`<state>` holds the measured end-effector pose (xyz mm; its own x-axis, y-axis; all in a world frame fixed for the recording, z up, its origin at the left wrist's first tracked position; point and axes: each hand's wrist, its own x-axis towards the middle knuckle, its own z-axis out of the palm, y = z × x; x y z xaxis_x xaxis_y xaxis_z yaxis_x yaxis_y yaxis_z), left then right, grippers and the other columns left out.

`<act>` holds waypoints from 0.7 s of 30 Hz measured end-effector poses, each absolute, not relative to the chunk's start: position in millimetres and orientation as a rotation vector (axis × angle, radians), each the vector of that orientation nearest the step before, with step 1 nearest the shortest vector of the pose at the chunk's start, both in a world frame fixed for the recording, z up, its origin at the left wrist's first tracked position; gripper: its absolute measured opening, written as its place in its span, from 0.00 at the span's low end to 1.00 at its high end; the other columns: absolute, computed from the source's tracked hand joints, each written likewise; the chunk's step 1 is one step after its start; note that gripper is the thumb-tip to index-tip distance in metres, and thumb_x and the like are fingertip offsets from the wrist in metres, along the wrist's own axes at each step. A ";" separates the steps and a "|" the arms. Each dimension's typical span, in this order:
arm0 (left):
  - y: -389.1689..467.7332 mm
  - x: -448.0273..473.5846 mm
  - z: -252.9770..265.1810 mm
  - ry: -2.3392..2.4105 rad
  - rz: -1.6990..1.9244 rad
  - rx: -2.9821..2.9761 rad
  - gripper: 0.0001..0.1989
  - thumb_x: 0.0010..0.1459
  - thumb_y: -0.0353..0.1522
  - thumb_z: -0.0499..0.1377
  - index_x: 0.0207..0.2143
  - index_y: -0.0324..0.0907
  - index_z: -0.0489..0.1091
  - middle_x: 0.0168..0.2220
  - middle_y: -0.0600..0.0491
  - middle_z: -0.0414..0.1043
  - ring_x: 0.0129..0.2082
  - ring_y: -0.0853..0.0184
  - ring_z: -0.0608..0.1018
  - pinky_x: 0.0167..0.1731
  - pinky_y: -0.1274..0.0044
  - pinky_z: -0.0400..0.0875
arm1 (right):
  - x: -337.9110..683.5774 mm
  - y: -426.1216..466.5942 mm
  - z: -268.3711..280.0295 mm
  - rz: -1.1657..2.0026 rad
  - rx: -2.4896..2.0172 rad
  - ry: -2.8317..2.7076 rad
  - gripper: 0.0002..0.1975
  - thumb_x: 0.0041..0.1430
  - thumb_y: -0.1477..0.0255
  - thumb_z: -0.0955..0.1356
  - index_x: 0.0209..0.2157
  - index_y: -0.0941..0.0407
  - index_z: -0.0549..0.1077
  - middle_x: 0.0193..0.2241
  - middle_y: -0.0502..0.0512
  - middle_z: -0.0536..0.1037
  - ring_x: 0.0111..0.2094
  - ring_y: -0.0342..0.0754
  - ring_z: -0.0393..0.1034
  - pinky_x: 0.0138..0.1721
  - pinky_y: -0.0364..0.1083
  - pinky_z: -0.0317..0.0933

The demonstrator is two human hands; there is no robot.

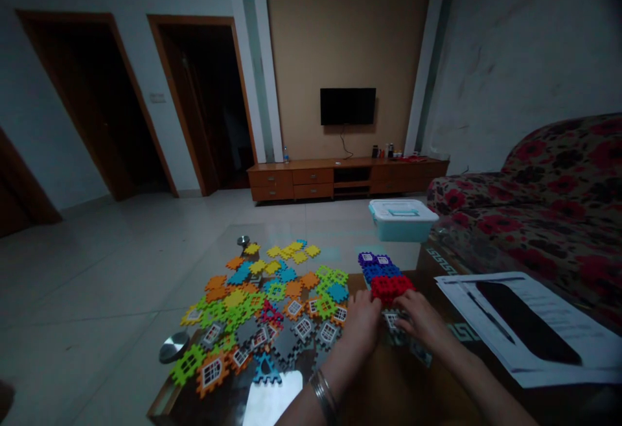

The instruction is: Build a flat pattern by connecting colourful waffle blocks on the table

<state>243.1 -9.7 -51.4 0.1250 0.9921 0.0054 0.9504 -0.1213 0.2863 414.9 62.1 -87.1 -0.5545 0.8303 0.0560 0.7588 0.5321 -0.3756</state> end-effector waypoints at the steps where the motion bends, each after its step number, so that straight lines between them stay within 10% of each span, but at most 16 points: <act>1: -13.3 232.1 -44.2 2.013 0.272 2.141 0.19 0.59 0.26 0.50 0.51 0.40 0.69 0.52 0.43 0.69 0.53 0.56 0.69 0.51 0.66 0.64 | 400.6 53.4 -83.1 0.477 -1.265 -2.566 0.14 0.54 0.78 0.67 0.43 0.55 0.76 0.46 0.61 0.74 0.50 0.57 0.67 0.51 0.51 0.60; 9: -60.5 142.7 -25.9 2.463 -0.102 1.805 0.17 0.58 0.27 0.54 0.50 0.37 0.71 0.50 0.38 0.72 0.53 0.52 0.72 0.51 0.64 0.66 | 303.3 -4.6 -70.6 0.703 -0.554 -2.826 0.32 0.50 0.87 0.63 0.54 0.48 0.72 0.55 0.53 0.73 0.57 0.54 0.61 0.58 0.53 0.54; 21: -70.9 123.7 -35.3 2.402 -0.149 1.716 0.21 0.50 0.27 0.61 0.48 0.36 0.72 0.49 0.38 0.74 0.52 0.50 0.75 0.50 0.65 0.69 | 264.1 2.5 -64.4 0.506 -0.737 -2.991 0.13 0.58 0.78 0.66 0.43 0.54 0.76 0.46 0.59 0.75 0.49 0.56 0.66 0.47 0.50 0.60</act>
<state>123.7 -70.9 -35.3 -0.3144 0.9262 -0.2080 0.9448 0.3265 0.0260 264.1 2.5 -64.4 -0.8883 0.4556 -0.0572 0.4491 0.8361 -0.3151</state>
